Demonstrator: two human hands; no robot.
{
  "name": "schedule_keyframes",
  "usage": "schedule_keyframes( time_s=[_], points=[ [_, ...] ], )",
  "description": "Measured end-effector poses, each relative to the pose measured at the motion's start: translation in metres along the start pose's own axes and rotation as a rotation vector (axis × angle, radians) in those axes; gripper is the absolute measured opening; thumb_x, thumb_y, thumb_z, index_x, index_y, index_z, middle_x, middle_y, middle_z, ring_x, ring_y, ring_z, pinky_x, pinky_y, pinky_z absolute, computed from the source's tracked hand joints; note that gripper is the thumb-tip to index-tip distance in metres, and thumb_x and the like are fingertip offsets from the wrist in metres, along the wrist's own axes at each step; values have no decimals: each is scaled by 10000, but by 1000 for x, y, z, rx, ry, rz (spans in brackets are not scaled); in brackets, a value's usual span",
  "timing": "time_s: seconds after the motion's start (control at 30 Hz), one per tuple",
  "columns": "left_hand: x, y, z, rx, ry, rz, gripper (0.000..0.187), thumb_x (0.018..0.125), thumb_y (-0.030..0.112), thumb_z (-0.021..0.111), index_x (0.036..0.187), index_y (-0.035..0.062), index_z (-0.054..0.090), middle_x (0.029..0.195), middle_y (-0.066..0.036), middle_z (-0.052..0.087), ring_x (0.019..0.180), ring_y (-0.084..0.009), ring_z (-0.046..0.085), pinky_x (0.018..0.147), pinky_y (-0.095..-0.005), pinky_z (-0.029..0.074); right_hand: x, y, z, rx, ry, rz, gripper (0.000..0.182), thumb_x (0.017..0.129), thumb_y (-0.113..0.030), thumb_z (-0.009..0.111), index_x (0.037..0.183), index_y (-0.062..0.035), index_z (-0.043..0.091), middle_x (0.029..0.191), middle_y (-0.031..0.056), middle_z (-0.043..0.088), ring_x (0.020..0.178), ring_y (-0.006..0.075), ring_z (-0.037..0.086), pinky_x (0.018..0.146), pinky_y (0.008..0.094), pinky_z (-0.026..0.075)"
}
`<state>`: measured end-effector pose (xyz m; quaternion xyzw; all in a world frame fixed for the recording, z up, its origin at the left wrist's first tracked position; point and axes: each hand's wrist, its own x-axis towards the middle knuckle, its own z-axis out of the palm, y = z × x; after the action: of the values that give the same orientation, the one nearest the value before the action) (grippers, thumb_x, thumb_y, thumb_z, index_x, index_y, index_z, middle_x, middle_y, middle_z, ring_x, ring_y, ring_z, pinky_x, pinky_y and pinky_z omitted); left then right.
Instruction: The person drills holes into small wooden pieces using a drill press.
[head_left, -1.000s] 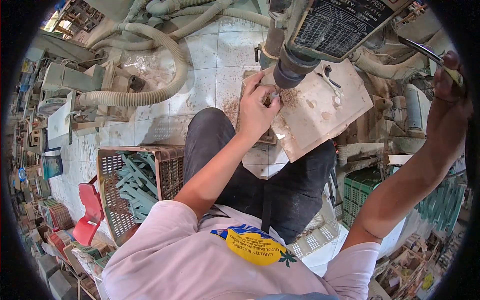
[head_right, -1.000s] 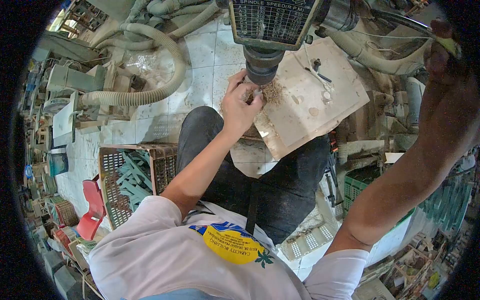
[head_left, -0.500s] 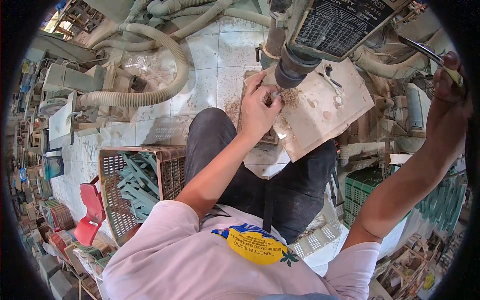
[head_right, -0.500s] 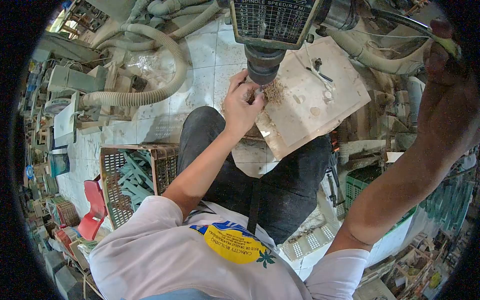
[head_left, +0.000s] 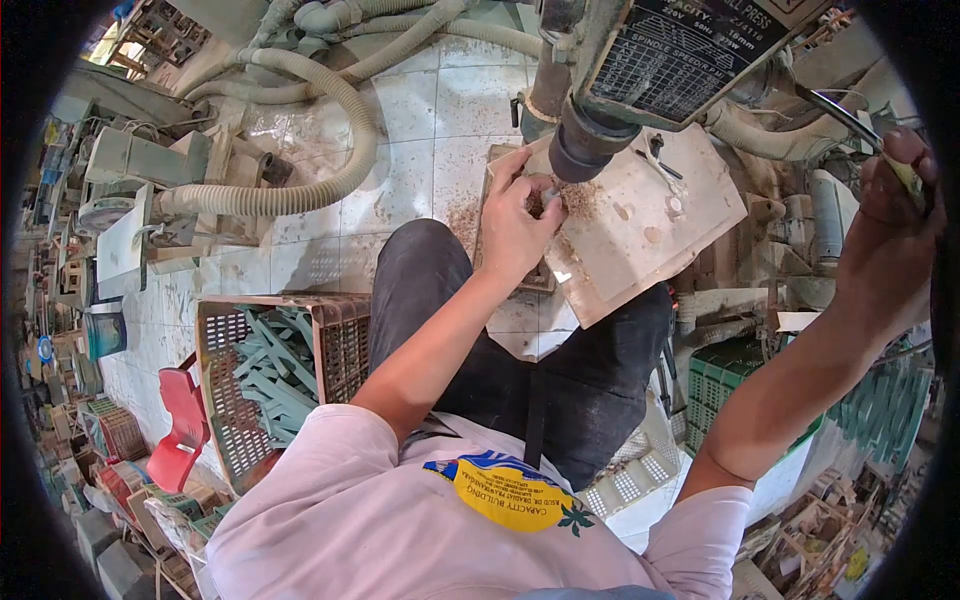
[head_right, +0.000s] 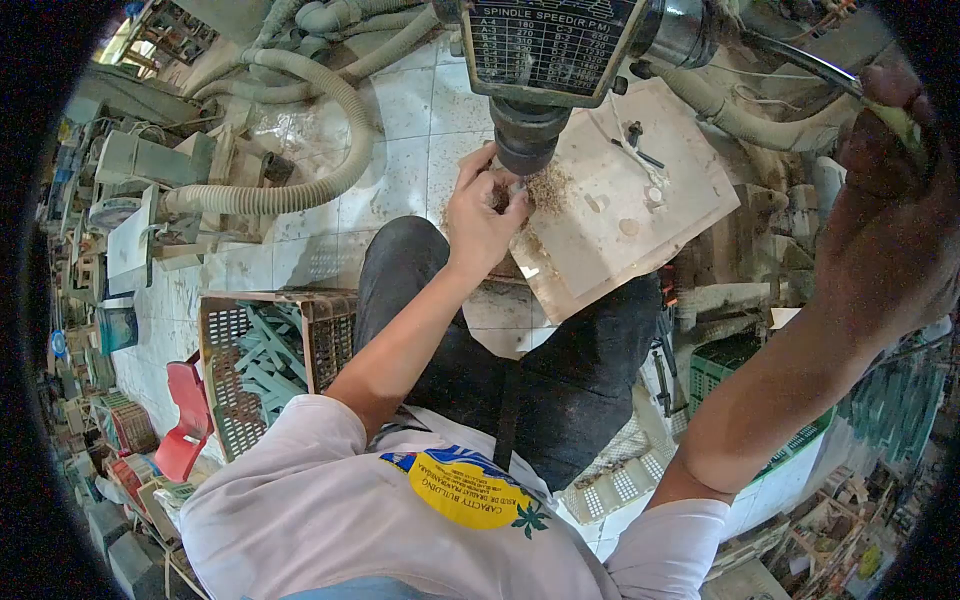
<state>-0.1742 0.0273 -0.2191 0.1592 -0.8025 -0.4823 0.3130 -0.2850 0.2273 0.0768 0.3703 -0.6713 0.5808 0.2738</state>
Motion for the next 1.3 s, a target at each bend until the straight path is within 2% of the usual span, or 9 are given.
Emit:
schedule_keyframes(
  time_s=[0.33,0.43,0.53,0.63,0.73,0.93,1.03,1.13,1.3],
  points=[
    [-3,7,1,-53,-13,-65,233,765,43,767,973,-26,689,1467,-217,535,1296,-349,604,997,-388,513,-2,0,2,38,80,51,425,1066,-406,436,843,-95,621,659,22,618,411,85,533,386,189,440],
    [-4,0,4,-15,12,-14,233,771,43,757,982,-23,682,1473,-231,524,1323,-359,582,1029,-394,495,7,17,-4,88,-71,-120,466,1068,-417,423,801,-98,632,630,11,593,410,85,527,392,196,429],
    [-3,-4,5,-17,23,13,216,774,40,749,969,-28,686,1464,-237,529,1345,-368,560,1058,-401,476,6,7,-2,14,0,-48,486,1067,-412,419,771,-96,640,612,5,581,409,86,515,399,203,423],
    [-3,-4,4,-57,-10,-27,229,779,27,741,996,-14,682,1494,-253,508,1381,-410,515,1096,-433,454,11,-6,5,53,-86,-60,487,1066,-404,419,768,-93,645,638,5,594,411,80,504,396,207,423],
    [-2,-1,4,-33,-3,-15,214,782,31,737,986,-11,691,1488,-249,514,1378,-407,518,1097,-434,453,5,-28,21,-166,181,184,463,1064,-394,419,787,-87,628,688,16,633,414,70,499,380,188,405],
    [-2,3,5,-21,29,-20,196,781,31,733,965,-28,704,1443,-227,555,1336,-375,567,1079,-414,462,5,-19,11,-181,28,-10,392,1052,-372,429,836,-84,584,745,42,677,432,39,515,340,141,366],
    [-2,2,5,-17,38,-19,180,783,27,736,950,-28,696,1445,-222,554,1332,-374,570,1070,-413,470,7,-19,11,-191,113,170,398,1050,-353,424,807,-88,595,730,39,670,425,41,522,338,146,373],
    [-2,2,5,-20,34,-16,170,785,26,738,938,-29,689,1442,-221,555,1318,-368,582,1049,-407,485,5,-2,4,-96,32,-18,407,1045,-329,412,773,-94,602,717,35,664,407,53,516,348,154,383],
    [-1,2,4,21,25,-13,159,785,26,740,921,-34,683,1436,-217,554,1238,-358,633,959,-398,530,8,8,-4,6,-56,-61,406,1040,-310,406,761,-99,612,683,16,636,389,71,514,350,171,396]
  ],
)
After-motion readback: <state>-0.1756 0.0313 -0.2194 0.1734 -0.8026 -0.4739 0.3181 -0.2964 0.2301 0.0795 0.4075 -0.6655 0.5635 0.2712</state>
